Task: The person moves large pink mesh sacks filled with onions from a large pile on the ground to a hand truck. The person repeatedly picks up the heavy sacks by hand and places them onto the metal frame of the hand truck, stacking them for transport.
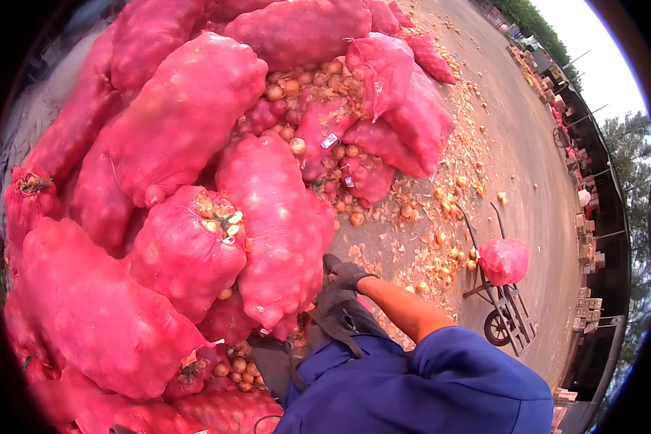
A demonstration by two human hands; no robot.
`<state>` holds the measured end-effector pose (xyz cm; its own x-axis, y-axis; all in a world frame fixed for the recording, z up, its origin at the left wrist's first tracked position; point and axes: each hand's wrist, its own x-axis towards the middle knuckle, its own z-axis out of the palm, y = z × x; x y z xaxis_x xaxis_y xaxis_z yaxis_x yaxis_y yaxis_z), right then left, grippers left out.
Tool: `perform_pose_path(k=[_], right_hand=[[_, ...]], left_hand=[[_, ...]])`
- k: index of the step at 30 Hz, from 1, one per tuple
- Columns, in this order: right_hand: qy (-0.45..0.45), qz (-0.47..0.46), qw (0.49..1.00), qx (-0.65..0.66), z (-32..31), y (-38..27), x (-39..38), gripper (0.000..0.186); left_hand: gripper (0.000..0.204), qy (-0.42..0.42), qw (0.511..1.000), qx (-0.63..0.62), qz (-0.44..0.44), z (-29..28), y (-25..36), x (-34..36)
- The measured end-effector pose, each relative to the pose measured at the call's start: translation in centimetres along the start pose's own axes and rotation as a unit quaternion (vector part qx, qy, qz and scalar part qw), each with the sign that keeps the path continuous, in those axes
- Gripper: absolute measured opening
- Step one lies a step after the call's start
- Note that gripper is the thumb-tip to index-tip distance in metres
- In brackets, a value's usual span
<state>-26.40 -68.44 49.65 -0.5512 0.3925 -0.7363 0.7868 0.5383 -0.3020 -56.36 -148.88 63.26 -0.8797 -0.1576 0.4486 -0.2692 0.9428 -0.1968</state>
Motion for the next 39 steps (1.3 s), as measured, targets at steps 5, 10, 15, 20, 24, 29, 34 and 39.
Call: perform_pose_path(k=[5,10,15,20,24,29,34,39], right_hand=[[0.010,0.104,0.994,0.041,1.2,10.3,-2.1,0.044],[0.021,0.109,0.990,0.085,1.2,11.3,-4.3,0.043],[0.061,0.083,0.990,0.099,2.2,12.3,-5.9,0.040],[0.074,0.100,0.985,0.118,3.1,13.2,-7.2,0.039],[0.074,0.105,0.980,0.150,2.4,12.0,-7.3,0.041],[0.094,0.080,0.982,0.140,2.6,11.4,-8.3,0.039],[0.088,0.102,0.978,0.159,3.2,12.4,-9.5,0.039],[0.106,0.075,0.979,0.157,4.2,13.8,-9.1,0.040]], left_hand=[[0.056,-0.020,0.990,-0.137,0.028,0.0,12.7,1.7],[0.072,-0.138,0.990,0.000,0.009,2.3,19.4,3.8],[0.081,-0.127,0.990,-0.022,-0.057,-0.2,22.7,2.8],[0.080,-0.126,0.991,-0.002,-0.040,-0.5,24.1,2.4],[0.081,-0.160,0.984,-0.017,-0.069,-3.1,24.4,2.2],[0.082,-0.152,0.985,-0.047,-0.065,-1.3,23.3,2.7],[0.083,-0.175,0.980,-0.072,-0.059,-0.7,23.3,2.2],[0.081,-0.231,0.962,-0.135,-0.052,2.2,20.1,4.1]])
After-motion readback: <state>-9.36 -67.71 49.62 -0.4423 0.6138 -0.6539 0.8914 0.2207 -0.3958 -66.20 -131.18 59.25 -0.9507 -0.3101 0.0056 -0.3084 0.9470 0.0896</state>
